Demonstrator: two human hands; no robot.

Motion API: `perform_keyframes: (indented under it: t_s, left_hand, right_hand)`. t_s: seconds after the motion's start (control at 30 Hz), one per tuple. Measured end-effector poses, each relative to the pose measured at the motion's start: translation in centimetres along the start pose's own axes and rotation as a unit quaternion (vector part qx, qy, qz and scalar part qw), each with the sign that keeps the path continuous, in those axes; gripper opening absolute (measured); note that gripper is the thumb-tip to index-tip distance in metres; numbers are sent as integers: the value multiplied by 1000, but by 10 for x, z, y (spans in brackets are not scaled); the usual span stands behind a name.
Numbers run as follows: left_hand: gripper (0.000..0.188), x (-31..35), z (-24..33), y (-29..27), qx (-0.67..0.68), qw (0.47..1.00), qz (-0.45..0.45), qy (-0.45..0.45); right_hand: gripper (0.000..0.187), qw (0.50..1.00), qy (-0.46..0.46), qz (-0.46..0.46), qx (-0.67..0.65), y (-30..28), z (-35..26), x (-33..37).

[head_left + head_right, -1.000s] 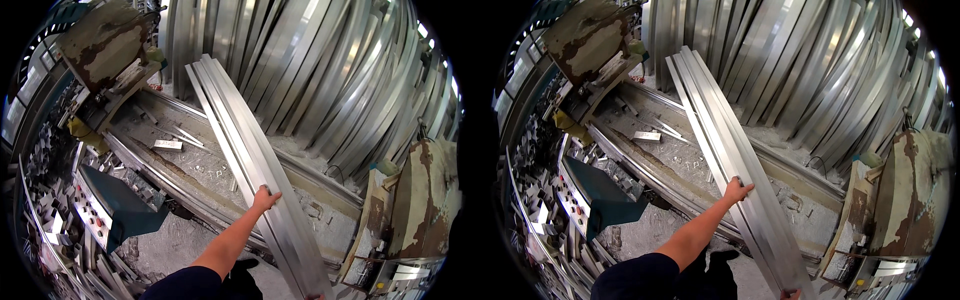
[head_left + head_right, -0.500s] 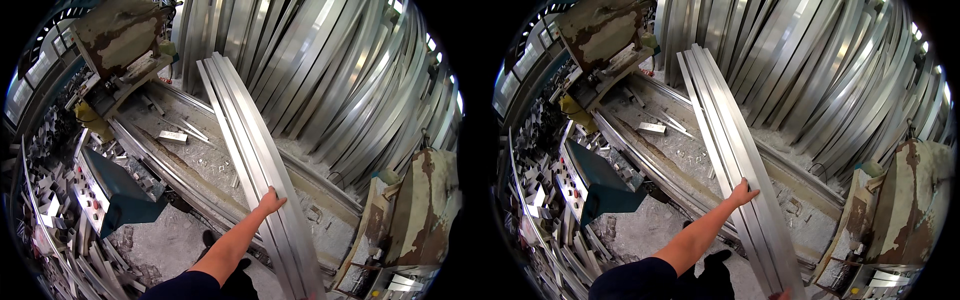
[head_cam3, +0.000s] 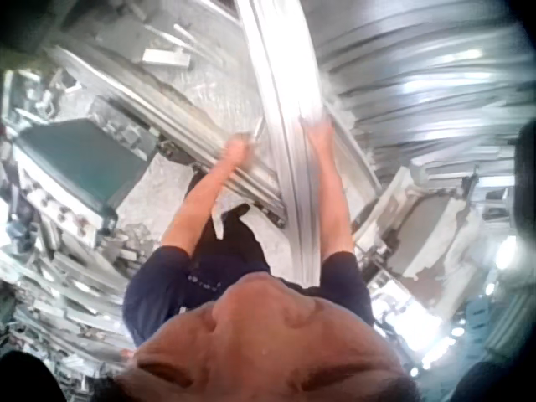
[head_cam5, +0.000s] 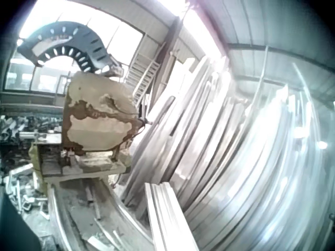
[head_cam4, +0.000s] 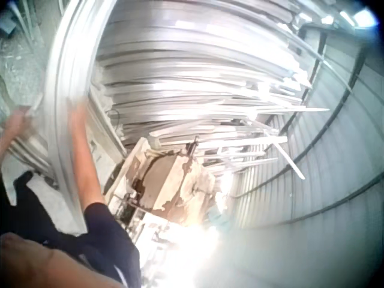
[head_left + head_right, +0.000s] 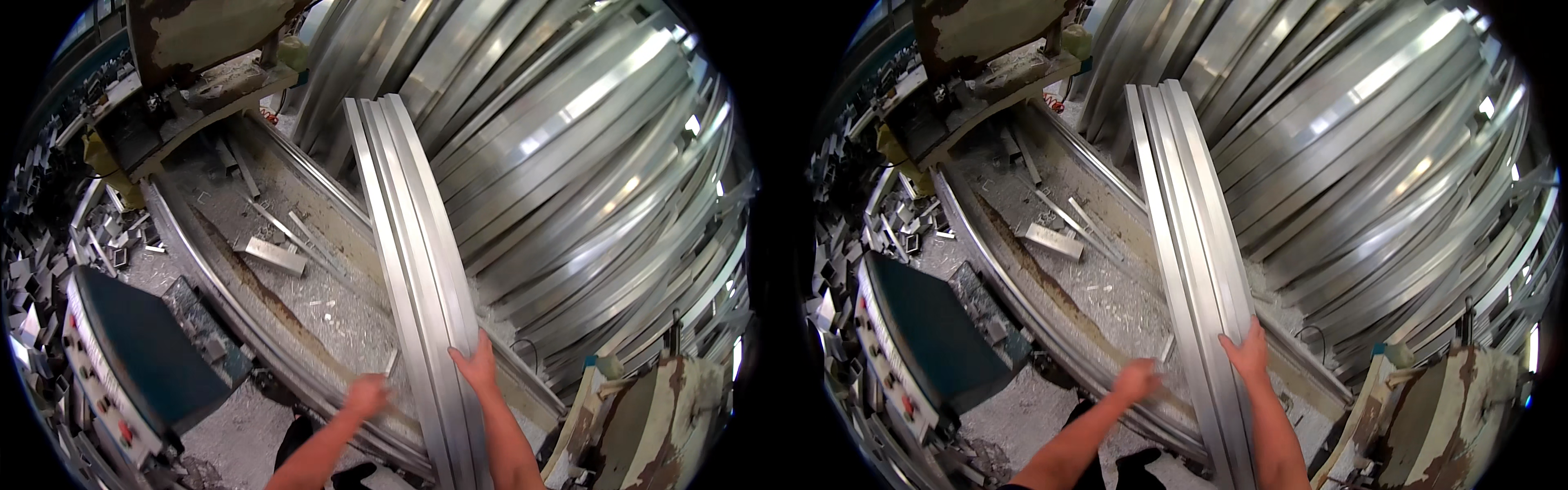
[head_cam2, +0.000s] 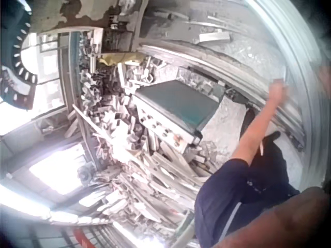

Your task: The person repeatedly picks up long aluminum profiles, positions them in a miter saw, and cuts them to length. After each cut, the person removes the profile and places it aside. The process is repeated multiple times with different profiles.

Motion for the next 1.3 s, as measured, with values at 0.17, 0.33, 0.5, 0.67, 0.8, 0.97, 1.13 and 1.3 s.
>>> perform_keyframes:
  t_s: [0.17, 0.33, 0.5, 0.67, 0.8, 0.97, 1.13, 1.3]
  left_hand:
    - [19, -77, -134, -153, -339, 936, 76, 53]
    - [17, -86, -155, -162, -272, 960, 70, -8]
    - [15, -92, -157, -164, -259, 963, 77, -18]
    - [16, -93, -161, -161, -253, 964, 71, -28]
    - [17, -91, -161, -159, -250, 966, 65, -25]
    - [16, -93, -159, -161, -244, 967, 67, -28]
    - [16, -90, -162, -157, -250, 965, 72, -21]
    - [14, -91, -162, -159, -252, 964, 82, -18]
  right_hand:
    - [70, 997, 43, 7, 59, 53, -35, -99]
    - [54, 997, 70, -22, 31, 48, -57, -130]
    - [53, 992, 105, -50, 57, 40, -41, -122]
    - [56, 992, 97, -71, 50, 37, -55, -129]
    - [58, 991, 91, -78, 66, 37, -50, -129]
    - [57, 986, 97, -86, 101, 41, -53, -134]
    - [54, 989, 83, -80, 89, 41, -59, -138]
    - [56, 983, 94, -109, 114, 40, -68, -141]
Point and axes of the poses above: each hand's wrist, its own x-axis away from the middle knuckle, its own y-axis out of the palm, z = x × y, the point moved 6 cm from there along -x, towards the middle knuckle, and after that the axes turned 8 degrees about z, right-handed, at the moved point
